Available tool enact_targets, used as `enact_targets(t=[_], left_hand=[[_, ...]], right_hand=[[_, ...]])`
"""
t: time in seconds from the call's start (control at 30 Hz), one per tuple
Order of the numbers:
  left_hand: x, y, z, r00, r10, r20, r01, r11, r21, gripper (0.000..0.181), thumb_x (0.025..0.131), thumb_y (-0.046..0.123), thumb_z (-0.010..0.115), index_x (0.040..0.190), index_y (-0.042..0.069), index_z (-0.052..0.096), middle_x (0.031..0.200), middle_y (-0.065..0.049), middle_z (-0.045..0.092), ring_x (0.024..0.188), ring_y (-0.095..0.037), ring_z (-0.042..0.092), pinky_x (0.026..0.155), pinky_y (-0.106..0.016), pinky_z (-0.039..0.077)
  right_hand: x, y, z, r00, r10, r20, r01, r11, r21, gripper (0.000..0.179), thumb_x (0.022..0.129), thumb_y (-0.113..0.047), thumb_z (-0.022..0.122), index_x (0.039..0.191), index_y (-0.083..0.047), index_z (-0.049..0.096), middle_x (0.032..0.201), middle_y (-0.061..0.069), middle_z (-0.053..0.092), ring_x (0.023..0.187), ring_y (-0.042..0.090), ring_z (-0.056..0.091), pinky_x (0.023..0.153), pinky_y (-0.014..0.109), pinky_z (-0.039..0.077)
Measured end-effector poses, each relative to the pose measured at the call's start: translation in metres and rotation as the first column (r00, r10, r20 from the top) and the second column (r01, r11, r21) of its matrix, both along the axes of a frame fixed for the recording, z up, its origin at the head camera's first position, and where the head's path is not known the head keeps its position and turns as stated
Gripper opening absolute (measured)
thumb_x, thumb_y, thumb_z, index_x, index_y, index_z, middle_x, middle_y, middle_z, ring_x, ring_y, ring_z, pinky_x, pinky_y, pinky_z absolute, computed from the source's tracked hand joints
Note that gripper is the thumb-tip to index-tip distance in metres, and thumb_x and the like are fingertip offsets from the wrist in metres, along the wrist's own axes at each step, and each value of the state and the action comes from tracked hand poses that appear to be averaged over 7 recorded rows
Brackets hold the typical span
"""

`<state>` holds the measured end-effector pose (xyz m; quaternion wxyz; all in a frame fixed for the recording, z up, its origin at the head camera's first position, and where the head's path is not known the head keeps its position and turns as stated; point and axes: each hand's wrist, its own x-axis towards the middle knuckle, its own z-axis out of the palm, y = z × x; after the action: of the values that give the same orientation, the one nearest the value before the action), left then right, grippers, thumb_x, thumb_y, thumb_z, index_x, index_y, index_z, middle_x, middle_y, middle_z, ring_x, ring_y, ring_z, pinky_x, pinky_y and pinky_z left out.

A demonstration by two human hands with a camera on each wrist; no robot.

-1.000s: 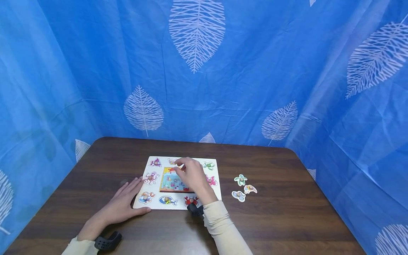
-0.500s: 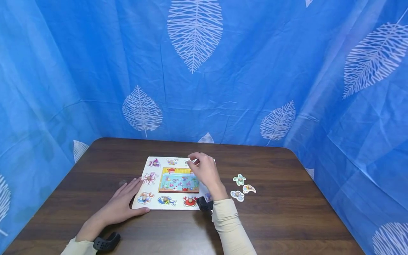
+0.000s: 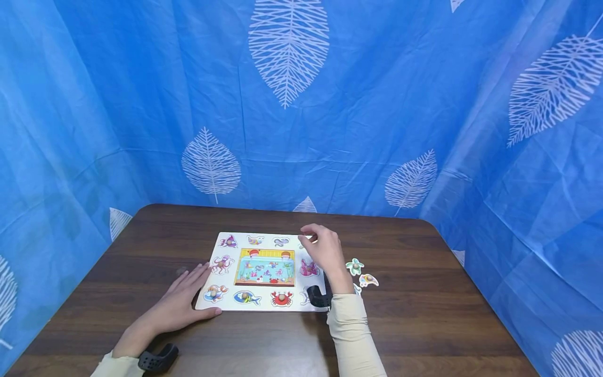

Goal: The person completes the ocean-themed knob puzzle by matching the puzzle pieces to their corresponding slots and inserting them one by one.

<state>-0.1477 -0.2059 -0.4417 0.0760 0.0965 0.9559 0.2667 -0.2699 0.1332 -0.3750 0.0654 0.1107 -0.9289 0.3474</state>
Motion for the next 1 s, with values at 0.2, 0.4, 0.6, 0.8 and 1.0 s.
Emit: enact_targets(t=[0.2, 0.4, 0.6, 0.8, 1.0], left_hand=[[0.001, 0.000, 0.000, 1.000, 0.001, -0.005, -0.001, 1.000, 0.003, 0.118, 0.079, 0.070, 0.075, 0.159, -0.004, 0.031, 0.167, -0.022, 0.028, 0.156, -0.041, 0.024, 0.126, -0.061, 0.016], [0.000, 0.000, 0.000, 1.000, -0.006, -0.022, 0.006, 1.000, 0.006, 0.117, 0.079, 0.070, 0.075, 0.158, -0.005, 0.032, 0.167, -0.023, 0.029, 0.155, -0.042, 0.025, 0.125, -0.062, 0.016], [0.000, 0.001, 0.000, 1.000, -0.008, -0.021, 0.008, 1.000, 0.003, 0.117, 0.079, 0.071, 0.074, 0.158, -0.005, 0.032, 0.167, -0.023, 0.029, 0.155, -0.042, 0.025, 0.125, -0.061, 0.017], [0.001, 0.000, 0.002, 1.000, -0.006, -0.010, 0.006, 1.000, 0.005, 0.117, 0.079, 0.069, 0.076, 0.158, -0.005, 0.032, 0.167, -0.023, 0.029, 0.155, -0.043, 0.025, 0.125, -0.062, 0.016], [0.002, 0.001, 0.004, 1.000, -0.007, 0.003, 0.007, 1.000, 0.003, 0.117, 0.079, 0.069, 0.076, 0.158, -0.005, 0.032, 0.167, -0.023, 0.029, 0.155, -0.043, 0.024, 0.125, -0.063, 0.016]], right_hand=[[-0.005, 0.017, -0.004, 0.998, -0.042, 0.055, 0.040, 0.999, 0.030, 0.029, 0.096, -0.021, 0.074, 0.121, -0.008, 0.074, 0.109, 0.012, 0.077, 0.096, 0.026, 0.069, 0.086, 0.045, 0.058], [-0.006, 0.037, -0.007, 0.993, -0.080, 0.086, 0.078, 0.997, 0.027, 0.030, 0.098, -0.022, 0.072, 0.123, -0.005, 0.073, 0.113, 0.015, 0.076, 0.100, 0.030, 0.070, 0.087, 0.046, 0.060], [-0.005, 0.057, -0.010, 0.984, -0.119, 0.130, 0.115, 0.993, 0.036, 0.032, 0.099, -0.023, 0.070, 0.124, -0.003, 0.072, 0.114, 0.016, 0.075, 0.101, 0.031, 0.069, 0.087, 0.047, 0.059], [-0.003, 0.077, -0.012, 0.968, -0.160, 0.194, 0.152, 0.987, 0.055, 0.033, 0.101, -0.024, 0.067, 0.125, -0.002, 0.071, 0.118, 0.020, 0.072, 0.106, 0.034, 0.067, 0.092, 0.051, 0.057], [-0.003, 0.089, -0.015, 0.942, -0.204, 0.266, 0.188, 0.979, 0.083, 0.033, 0.101, -0.024, 0.067, 0.124, 0.000, 0.069, 0.119, 0.023, 0.070, 0.106, 0.036, 0.066, 0.092, 0.051, 0.056]])
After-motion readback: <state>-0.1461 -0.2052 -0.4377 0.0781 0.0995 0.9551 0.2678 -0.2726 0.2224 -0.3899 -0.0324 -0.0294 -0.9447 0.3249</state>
